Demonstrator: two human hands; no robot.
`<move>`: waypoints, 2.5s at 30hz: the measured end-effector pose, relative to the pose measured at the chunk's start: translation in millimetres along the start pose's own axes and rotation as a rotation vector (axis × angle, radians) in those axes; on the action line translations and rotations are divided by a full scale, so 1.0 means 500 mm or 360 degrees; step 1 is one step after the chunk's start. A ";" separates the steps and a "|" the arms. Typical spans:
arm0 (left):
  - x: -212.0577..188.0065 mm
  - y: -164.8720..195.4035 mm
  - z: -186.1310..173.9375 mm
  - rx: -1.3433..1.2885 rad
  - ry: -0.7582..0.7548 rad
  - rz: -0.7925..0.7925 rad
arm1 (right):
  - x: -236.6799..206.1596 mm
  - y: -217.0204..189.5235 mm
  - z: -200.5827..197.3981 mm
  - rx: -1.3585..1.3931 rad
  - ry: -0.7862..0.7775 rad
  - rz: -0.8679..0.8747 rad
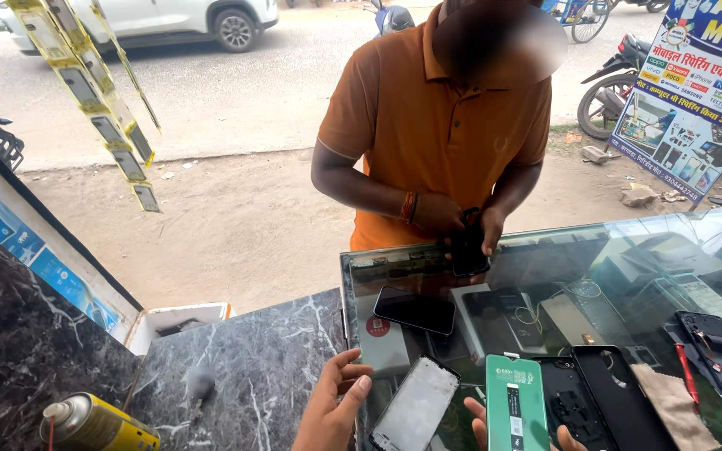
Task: The person peels a protective film from a replacement screen and aligns it with a phone frame at a glass counter, then carries the opened phone chassis to a repair bench and uses a screwdriver to work on the internal components while a multimeter and a second phone sit on the bench.
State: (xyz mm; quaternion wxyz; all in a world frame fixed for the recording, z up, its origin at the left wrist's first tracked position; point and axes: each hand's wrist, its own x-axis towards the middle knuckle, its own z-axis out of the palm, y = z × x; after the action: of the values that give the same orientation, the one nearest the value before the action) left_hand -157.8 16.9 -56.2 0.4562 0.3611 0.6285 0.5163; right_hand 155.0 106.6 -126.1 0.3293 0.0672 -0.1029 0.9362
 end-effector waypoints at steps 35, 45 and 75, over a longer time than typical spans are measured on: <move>-0.021 -0.009 0.066 0.0324 0.0117 0.0865 | 0.013 -0.006 -0.058 -0.0421 0.0608 0.0066; -0.205 0.188 0.124 0.0542 -0.0685 0.1913 | -0.015 0.055 0.065 -0.0720 0.0877 -0.0068; -0.048 -0.089 0.036 0.1011 0.0245 0.0600 | -0.006 0.033 -0.041 -0.0356 0.0556 -0.0034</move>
State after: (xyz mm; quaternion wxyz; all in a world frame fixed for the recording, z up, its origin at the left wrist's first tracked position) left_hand -132.1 -8.8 -95.8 0.1700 0.5541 0.7121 0.3962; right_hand 145.7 97.2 -149.0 0.3575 -0.1320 -0.1469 0.9128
